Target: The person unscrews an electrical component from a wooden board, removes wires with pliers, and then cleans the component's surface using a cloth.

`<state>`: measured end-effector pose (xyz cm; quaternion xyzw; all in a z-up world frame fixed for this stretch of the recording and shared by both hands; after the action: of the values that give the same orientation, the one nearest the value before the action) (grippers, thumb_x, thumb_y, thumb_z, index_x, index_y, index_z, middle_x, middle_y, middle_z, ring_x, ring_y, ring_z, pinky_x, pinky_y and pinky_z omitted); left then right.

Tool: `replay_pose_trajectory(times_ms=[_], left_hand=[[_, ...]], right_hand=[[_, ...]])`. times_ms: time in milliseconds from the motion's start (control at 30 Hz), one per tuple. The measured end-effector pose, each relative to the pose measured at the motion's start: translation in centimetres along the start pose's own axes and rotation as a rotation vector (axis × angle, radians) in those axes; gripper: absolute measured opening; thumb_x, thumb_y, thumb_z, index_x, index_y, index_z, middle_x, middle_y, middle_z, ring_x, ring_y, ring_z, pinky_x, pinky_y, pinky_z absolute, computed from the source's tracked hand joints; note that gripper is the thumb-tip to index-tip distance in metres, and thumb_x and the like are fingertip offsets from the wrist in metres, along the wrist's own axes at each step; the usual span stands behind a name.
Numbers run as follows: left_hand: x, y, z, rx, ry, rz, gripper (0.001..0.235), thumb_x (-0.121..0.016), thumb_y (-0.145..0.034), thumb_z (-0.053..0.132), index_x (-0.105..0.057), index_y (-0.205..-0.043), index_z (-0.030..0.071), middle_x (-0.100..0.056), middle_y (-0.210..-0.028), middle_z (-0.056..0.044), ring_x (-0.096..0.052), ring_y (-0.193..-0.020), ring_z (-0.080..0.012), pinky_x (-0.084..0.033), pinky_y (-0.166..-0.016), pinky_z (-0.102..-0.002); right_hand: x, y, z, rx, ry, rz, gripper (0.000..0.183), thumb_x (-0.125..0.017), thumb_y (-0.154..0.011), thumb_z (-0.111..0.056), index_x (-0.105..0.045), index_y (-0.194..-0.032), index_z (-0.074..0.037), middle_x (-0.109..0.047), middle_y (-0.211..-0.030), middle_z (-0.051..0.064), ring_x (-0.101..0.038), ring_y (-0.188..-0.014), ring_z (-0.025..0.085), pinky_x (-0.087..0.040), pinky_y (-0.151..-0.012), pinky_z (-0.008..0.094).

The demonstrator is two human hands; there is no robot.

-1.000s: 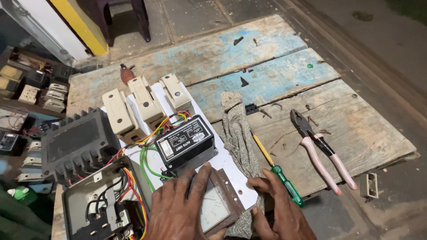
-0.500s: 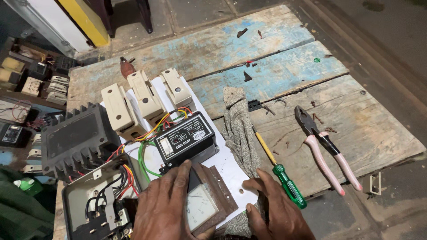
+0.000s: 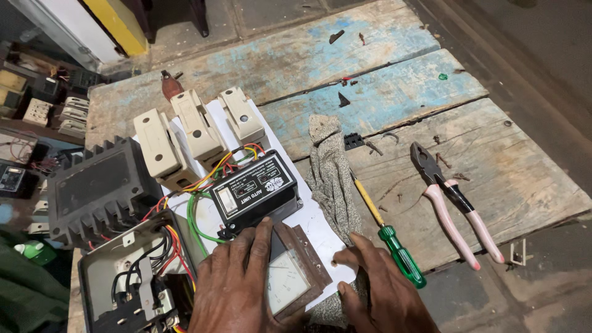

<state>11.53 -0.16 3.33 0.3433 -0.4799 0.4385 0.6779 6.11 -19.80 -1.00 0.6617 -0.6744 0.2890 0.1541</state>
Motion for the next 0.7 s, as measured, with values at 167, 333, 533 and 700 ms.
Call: replay_pose_trajectory(times_ms=[167, 333, 533, 700], left_hand=[[0.3, 0.1, 0.1, -0.025, 0.009, 0.037, 0.14, -0.095, -0.047, 0.058, -0.027, -0.157, 0.006, -0.045, -0.143, -0.022, -0.046, -0.125, -0.046, -0.035, -0.1, -0.064], [-0.3, 0.2, -0.3, -0.011, -0.04, 0.045, 0.138, -0.093, -0.045, 0.057, -0.028, -0.158, 0.01, -0.047, -0.142, -0.019, -0.05, -0.12, -0.0434, -0.038, -0.1, -0.06], [-1.7, 0.3, -1.6, 0.015, -0.118, 0.126, 0.139, -0.088, -0.042, 0.07, -0.033, -0.159, 0.017, -0.049, -0.142, -0.016, -0.053, -0.119, -0.0412, -0.04, -0.098, -0.059], [-2.8, 0.4, -2.6, 0.0, -0.174, 0.167, 0.141, -0.08, -0.044, 0.083, -0.034, -0.162, 0.021, -0.05, -0.142, -0.012, -0.055, -0.118, -0.0378, -0.042, -0.097, -0.057]], right_hand=[[2.1, 0.0, -0.4, 0.072, 0.083, 0.095, 0.05, -0.063, -0.091, -0.009, -0.05, -0.134, 0.011, -0.072, -0.11, 0.024, -0.077, -0.099, 0.033, -0.062, -0.078, 0.04], [8.0, -1.3, 0.8, -0.054, 0.156, 0.179, 0.033, -0.061, -0.096, -0.009, -0.068, -0.128, -0.005, -0.072, -0.113, 0.02, -0.077, -0.096, 0.029, -0.062, -0.061, 0.03], [13.3, -3.0, 1.0, 0.002, 0.336, 0.332, 0.022, -0.068, -0.089, -0.006, -0.074, -0.11, -0.003, -0.075, -0.098, 0.011, -0.068, -0.091, 0.023, -0.055, -0.077, 0.04], [12.3, -5.0, 4.0, 0.264, 0.462, 0.257, 0.019, -0.071, -0.091, -0.014, -0.075, -0.108, -0.007, -0.073, -0.098, 0.005, -0.063, -0.089, 0.018, -0.054, -0.086, 0.039]])
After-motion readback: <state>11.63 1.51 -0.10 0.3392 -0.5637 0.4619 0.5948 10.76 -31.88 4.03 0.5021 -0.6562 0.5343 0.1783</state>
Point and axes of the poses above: each hand's wrist, its own y-axis away from the middle knuckle, its own x-axis out of the back of the hand, z = x × y, the point moved 8 cm from there along -y, towards the middle knuckle
